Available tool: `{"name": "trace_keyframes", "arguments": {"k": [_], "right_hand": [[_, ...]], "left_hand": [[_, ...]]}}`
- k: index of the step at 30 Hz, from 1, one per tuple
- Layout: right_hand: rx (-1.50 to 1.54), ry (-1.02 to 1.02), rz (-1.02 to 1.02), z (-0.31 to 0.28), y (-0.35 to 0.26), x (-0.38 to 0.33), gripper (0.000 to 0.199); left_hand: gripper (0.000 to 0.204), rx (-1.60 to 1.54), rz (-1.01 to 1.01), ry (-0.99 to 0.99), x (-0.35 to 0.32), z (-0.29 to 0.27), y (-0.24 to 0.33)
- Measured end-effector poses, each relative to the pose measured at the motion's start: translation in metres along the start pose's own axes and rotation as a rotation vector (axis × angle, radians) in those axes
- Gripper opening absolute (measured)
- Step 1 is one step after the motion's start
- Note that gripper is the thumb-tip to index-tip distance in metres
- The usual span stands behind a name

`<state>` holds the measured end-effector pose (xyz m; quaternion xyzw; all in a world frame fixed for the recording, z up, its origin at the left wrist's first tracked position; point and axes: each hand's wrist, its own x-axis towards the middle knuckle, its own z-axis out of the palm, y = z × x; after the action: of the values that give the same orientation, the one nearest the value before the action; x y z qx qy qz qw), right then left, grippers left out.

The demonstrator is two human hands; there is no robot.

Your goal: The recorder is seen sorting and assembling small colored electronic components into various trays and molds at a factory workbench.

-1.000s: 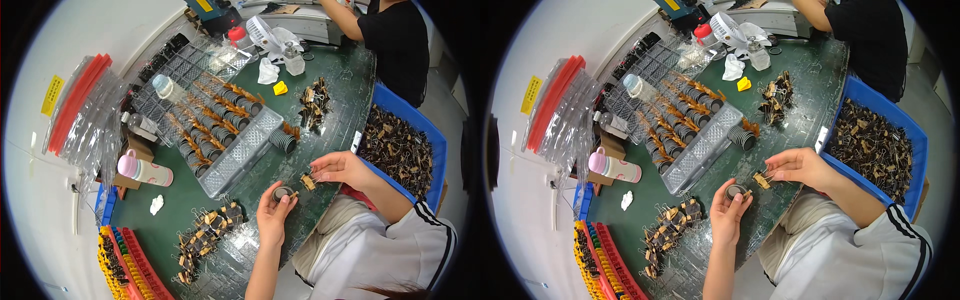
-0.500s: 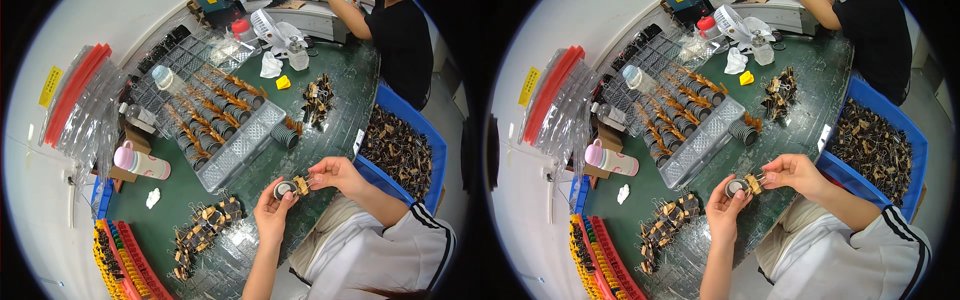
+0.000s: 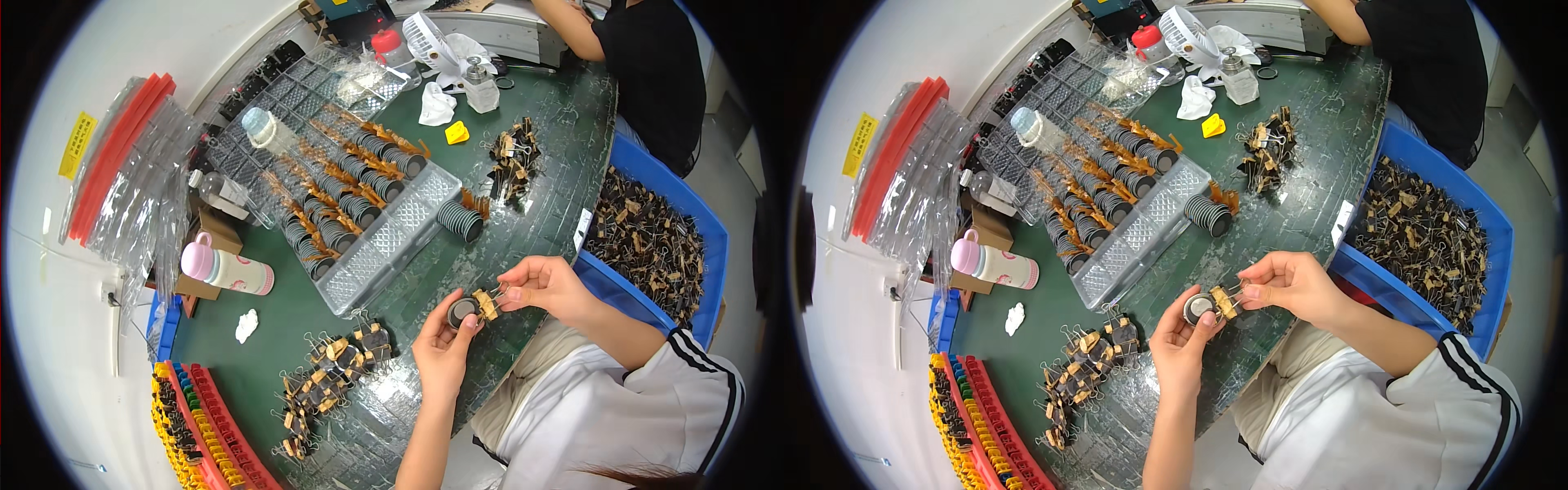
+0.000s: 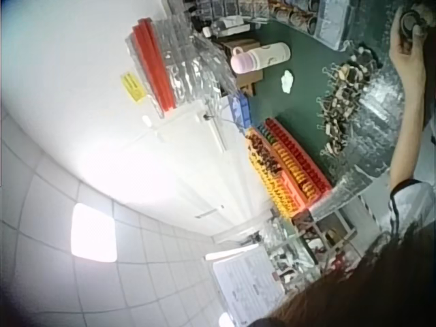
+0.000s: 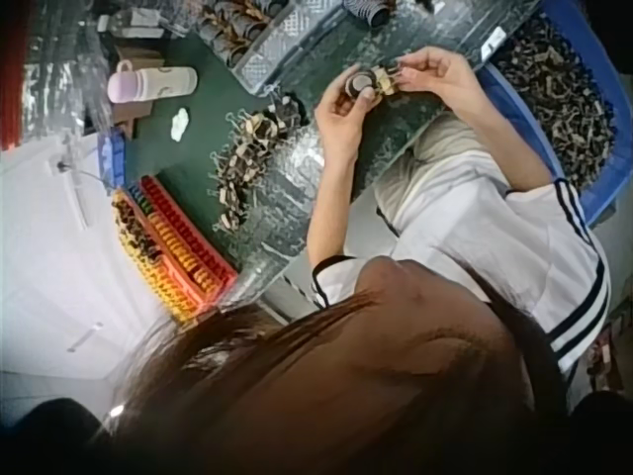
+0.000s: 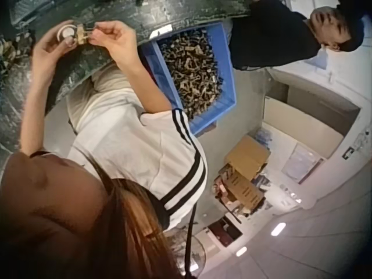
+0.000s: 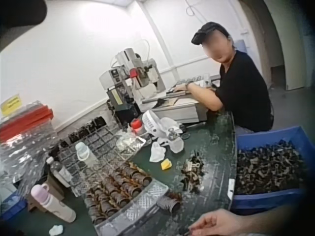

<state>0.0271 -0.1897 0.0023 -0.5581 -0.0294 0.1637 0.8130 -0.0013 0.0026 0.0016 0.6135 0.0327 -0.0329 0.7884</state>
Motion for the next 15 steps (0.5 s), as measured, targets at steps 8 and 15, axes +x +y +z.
{"name": "trace_keyframes", "arguments": {"k": [8,15], "right_hand": [[-0.008,0.004,-0.010,-0.0008,0.0013,0.0006,0.026],[-0.026,-0.024,-0.007,0.0010,0.0030,-0.0007,0.034]], "left_hand": [[0.040,0.014,-0.009,0.000,0.0013,0.0002,-0.0002],[0.040,-0.007,-0.010,0.009,0.0009,-0.0001,0.0036]]}}
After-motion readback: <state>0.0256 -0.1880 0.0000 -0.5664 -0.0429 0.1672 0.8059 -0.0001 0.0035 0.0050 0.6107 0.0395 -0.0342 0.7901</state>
